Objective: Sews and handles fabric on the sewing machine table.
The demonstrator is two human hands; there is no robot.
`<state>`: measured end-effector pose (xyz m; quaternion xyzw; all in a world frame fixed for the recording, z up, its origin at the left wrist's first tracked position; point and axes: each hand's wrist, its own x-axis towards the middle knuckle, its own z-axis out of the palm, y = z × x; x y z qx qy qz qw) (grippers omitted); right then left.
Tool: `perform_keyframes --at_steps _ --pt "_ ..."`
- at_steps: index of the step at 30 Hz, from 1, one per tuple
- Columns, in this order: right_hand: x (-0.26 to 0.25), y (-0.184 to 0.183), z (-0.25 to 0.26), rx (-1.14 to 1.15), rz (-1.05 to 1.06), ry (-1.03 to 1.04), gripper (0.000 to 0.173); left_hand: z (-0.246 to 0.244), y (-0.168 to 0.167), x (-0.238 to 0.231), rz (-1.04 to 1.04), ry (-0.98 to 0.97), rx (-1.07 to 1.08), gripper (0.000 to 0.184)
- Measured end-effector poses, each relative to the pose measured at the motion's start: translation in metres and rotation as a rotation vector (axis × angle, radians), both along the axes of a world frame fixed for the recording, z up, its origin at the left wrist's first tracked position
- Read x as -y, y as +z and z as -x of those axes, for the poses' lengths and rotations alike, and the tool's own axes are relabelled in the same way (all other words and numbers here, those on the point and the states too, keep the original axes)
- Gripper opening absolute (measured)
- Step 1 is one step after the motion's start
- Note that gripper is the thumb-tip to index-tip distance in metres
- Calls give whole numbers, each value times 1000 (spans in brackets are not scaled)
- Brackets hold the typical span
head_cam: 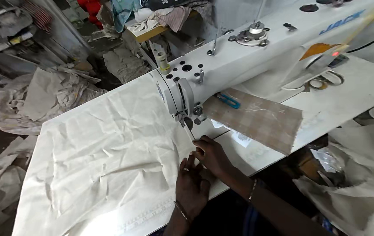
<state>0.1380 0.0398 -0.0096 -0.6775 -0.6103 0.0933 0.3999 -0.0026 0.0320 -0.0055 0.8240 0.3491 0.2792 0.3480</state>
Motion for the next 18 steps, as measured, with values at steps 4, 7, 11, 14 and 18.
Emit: perform_keyframes --at_steps 4,7,11,14,18 --pt "-8 4 -2 8 4 3 10 8 7 -37 291 51 144 35" --pt "-17 6 -4 40 23 25 6 1 2 -60 214 101 84 32" --pt "-38 20 -10 53 97 72 5 -7 11 -88 153 67 10 22" --pt "-52 32 -13 31 178 89 11 -10 10 -113 31 16 7 19" --pt "-61 38 -32 -17 251 116 14 -10 6 -142 -20 -6 25 18"
